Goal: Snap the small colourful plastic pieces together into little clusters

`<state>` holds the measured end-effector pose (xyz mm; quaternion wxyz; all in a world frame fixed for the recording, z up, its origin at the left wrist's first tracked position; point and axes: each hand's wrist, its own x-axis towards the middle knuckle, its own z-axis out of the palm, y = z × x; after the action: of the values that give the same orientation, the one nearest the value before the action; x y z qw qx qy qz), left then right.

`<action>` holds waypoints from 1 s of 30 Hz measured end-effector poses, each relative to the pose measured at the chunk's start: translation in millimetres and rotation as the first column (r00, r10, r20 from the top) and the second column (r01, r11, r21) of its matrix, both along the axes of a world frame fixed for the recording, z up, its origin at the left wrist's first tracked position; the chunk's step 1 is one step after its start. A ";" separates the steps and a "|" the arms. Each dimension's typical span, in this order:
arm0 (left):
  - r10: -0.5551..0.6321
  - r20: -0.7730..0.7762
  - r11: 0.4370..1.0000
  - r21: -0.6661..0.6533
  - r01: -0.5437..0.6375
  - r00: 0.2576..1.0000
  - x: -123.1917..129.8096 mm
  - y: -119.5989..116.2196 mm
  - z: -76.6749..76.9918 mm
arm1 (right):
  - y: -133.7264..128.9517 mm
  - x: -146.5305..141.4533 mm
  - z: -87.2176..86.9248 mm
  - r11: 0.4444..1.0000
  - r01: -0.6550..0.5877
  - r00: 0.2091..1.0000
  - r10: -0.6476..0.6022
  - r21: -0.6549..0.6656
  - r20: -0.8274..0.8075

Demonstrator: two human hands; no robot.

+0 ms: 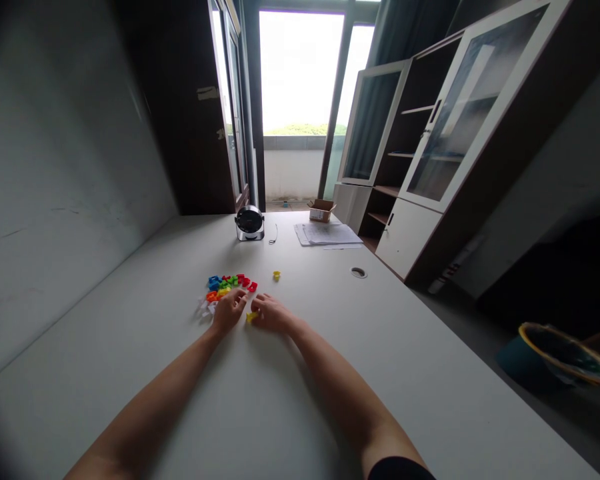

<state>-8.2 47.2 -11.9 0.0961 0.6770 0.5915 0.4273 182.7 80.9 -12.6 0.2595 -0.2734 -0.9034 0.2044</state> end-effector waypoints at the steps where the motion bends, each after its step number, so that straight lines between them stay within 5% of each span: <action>1: -0.008 0.005 1.000 0.005 0.008 1.000 -0.1 0.1 0.0 | 1.5 -1.3 -3.3 0.998 0.047 0.998 -0.048 -0.038 -0.037; 7: -0.128 0.034 0.992 0.010 0.128 0.991 0.5 0.4 -0.5 | 16.5 -0.8 -18.0 0.946 0.167 0.960 -0.220 -0.279 -0.174; 14: -0.210 0.096 0.978 0.015 0.210 0.973 3.0 0.1 -3.1 | 19.7 0.8 -15.2 0.876 -0.002 0.903 -0.206 -0.483 -0.377; 22: -0.219 0.078 0.975 -0.009 0.220 0.973 4.4 -2.0 1.3 | 19.3 0.3 -15.6 0.841 -0.020 0.891 -0.231 -0.540 -0.392; 30: -0.155 0.067 0.985 -0.069 0.159 0.986 3.9 -3.9 7.0 | 15.7 1.5 -8.0 0.864 -0.065 0.899 -0.167 -0.500 -0.405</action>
<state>-4.3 43.3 -4.9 0.1726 0.7041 0.5483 0.4169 184.2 96.6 -20.6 0.3800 -0.3032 -0.7298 0.4806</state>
